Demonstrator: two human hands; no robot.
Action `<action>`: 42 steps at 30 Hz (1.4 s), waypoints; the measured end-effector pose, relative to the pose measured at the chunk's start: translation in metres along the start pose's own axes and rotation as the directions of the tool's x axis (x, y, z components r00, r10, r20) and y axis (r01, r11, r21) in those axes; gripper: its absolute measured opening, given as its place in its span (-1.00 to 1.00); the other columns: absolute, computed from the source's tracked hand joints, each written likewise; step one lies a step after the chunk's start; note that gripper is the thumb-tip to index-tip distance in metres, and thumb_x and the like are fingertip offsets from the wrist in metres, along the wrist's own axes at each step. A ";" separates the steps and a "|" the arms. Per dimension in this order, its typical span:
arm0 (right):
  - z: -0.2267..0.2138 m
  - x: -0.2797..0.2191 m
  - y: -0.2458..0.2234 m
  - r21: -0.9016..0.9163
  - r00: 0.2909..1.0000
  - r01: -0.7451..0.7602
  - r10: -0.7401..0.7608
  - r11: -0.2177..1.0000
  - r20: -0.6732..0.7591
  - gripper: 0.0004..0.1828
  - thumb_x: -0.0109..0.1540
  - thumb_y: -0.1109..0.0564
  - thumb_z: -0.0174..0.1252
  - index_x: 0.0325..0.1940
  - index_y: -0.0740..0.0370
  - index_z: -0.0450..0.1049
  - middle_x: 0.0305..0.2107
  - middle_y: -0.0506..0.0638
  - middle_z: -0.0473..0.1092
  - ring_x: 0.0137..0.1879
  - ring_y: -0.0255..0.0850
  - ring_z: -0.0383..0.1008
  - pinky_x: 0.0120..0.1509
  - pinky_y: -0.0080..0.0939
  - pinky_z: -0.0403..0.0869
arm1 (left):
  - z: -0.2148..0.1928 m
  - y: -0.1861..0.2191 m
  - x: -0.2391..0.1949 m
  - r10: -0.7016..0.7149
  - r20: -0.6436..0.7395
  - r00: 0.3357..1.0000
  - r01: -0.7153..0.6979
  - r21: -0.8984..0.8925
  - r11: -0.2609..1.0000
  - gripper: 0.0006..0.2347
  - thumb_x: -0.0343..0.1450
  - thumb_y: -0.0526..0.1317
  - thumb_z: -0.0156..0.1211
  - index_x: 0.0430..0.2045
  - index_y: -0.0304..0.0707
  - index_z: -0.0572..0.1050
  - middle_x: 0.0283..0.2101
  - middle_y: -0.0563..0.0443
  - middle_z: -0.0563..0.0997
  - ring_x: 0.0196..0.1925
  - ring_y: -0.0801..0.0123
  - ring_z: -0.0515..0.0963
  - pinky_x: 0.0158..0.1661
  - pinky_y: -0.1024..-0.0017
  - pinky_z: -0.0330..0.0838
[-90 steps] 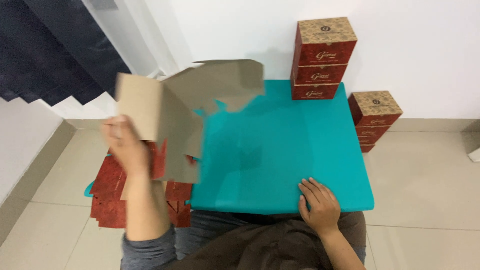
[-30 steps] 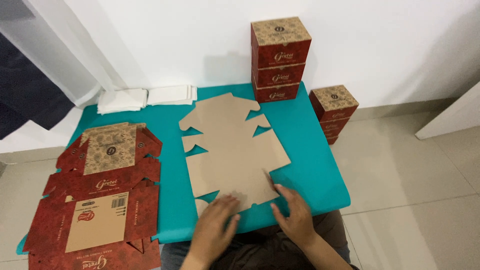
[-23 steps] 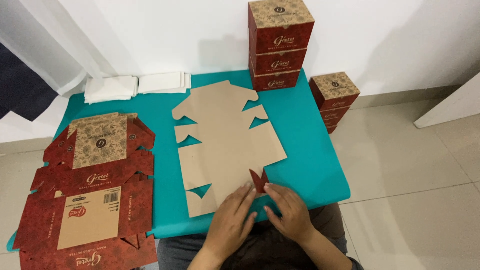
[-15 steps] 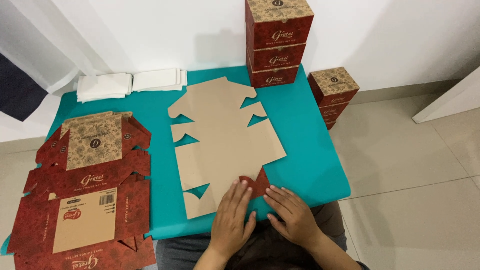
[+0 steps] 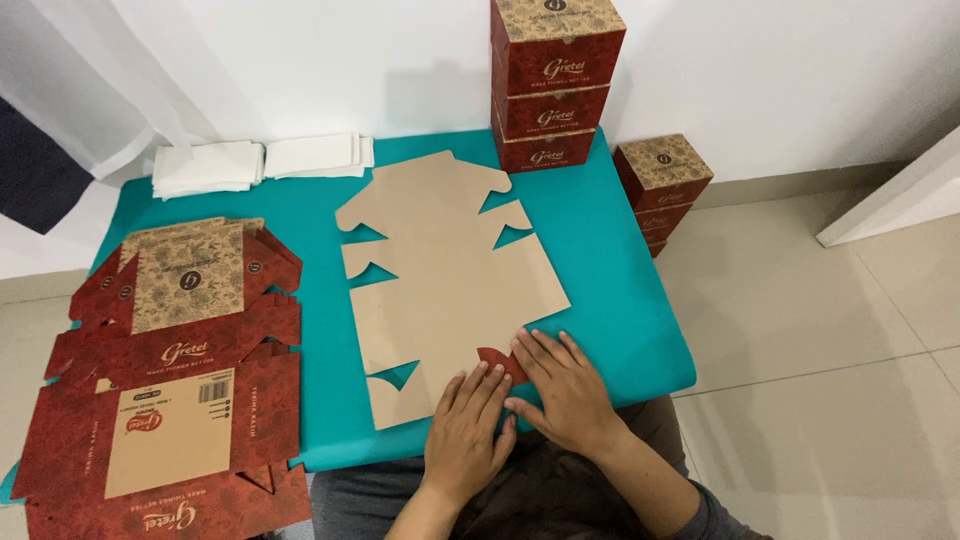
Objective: The person assembles a flat cardboard box by folding its sides and tucking in the flaps. They then place a white cloth into the box and close the lid.
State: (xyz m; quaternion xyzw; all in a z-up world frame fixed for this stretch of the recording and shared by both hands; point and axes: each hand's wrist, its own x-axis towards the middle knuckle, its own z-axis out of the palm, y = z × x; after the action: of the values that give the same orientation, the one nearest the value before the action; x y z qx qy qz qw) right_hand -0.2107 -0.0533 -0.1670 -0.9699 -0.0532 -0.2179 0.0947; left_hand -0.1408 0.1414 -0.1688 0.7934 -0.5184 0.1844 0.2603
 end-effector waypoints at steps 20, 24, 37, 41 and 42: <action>-0.020 -0.039 -0.014 0.094 0.999 -0.023 0.027 0.995 -0.033 -0.37 0.36 -0.21 0.08 0.41 0.17 0.35 0.33 0.06 0.35 0.49 0.00 0.27 0.56 0.24 0.13 | 0.000 0.001 -0.001 -0.018 -0.032 0.999 0.018 -0.006 1.000 -0.63 0.50 -0.11 0.08 0.17 -0.29 0.49 0.27 -0.09 0.53 0.38 0.09 0.41 0.34 0.06 0.19; -0.013 -0.015 -0.017 0.080 0.986 -0.052 0.064 0.995 -0.157 -0.60 0.35 -0.13 0.10 0.09 0.19 0.49 0.01 0.07 0.49 0.19 0.06 0.45 0.22 0.12 0.36 | -0.005 0.002 0.002 -0.058 -0.083 0.995 0.048 -0.115 0.992 -0.67 0.47 -0.17 0.12 0.07 -0.39 0.48 0.06 -0.21 0.54 0.18 -0.01 0.52 0.26 0.01 0.33; -0.013 -0.016 0.014 0.031 0.892 -0.317 0.309 0.948 -0.329 -0.46 0.36 -0.02 0.13 0.40 0.18 0.33 0.27 0.21 0.29 0.40 0.18 0.28 0.35 0.20 0.37 | -0.011 0.002 -0.014 -0.051 -0.198 0.979 0.002 -0.242 0.970 -0.83 0.46 -0.33 0.08 -0.14 -0.46 0.49 -0.11 -0.27 0.55 -0.05 -0.08 0.55 0.16 0.01 0.48; -0.015 -0.022 0.006 -0.100 0.938 -0.279 0.249 0.955 -0.241 -0.63 0.39 -0.01 0.02 0.25 -0.02 0.51 0.38 -0.04 0.30 0.57 0.17 0.15 0.49 0.40 0.17 | -0.020 0.003 -0.051 -0.138 -0.256 0.957 0.064 -0.279 0.958 -0.91 0.41 -0.36 0.13 -0.28 -0.30 0.56 -0.23 -0.08 0.61 -0.01 0.08 0.63 0.15 -0.01 0.42; -0.014 -0.021 0.000 -0.090 0.939 -0.276 0.249 0.957 -0.239 -0.63 0.39 -0.01 0.02 0.25 -0.02 0.51 0.38 -0.04 0.30 0.57 0.17 0.15 0.49 0.40 0.17 | -0.019 -0.001 -0.065 -0.142 -0.251 0.957 0.071 -0.272 0.960 -0.91 0.41 -0.36 0.13 -0.28 -0.30 0.56 -0.23 -0.08 0.61 -0.01 0.08 0.63 0.15 -0.01 0.42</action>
State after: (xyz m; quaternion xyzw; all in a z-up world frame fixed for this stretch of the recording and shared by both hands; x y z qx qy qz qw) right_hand -0.2349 -0.0579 -0.1636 -0.9413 0.1012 -0.3145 0.0690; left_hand -0.1663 0.2005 -0.1906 0.7471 -0.4542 0.2062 0.4393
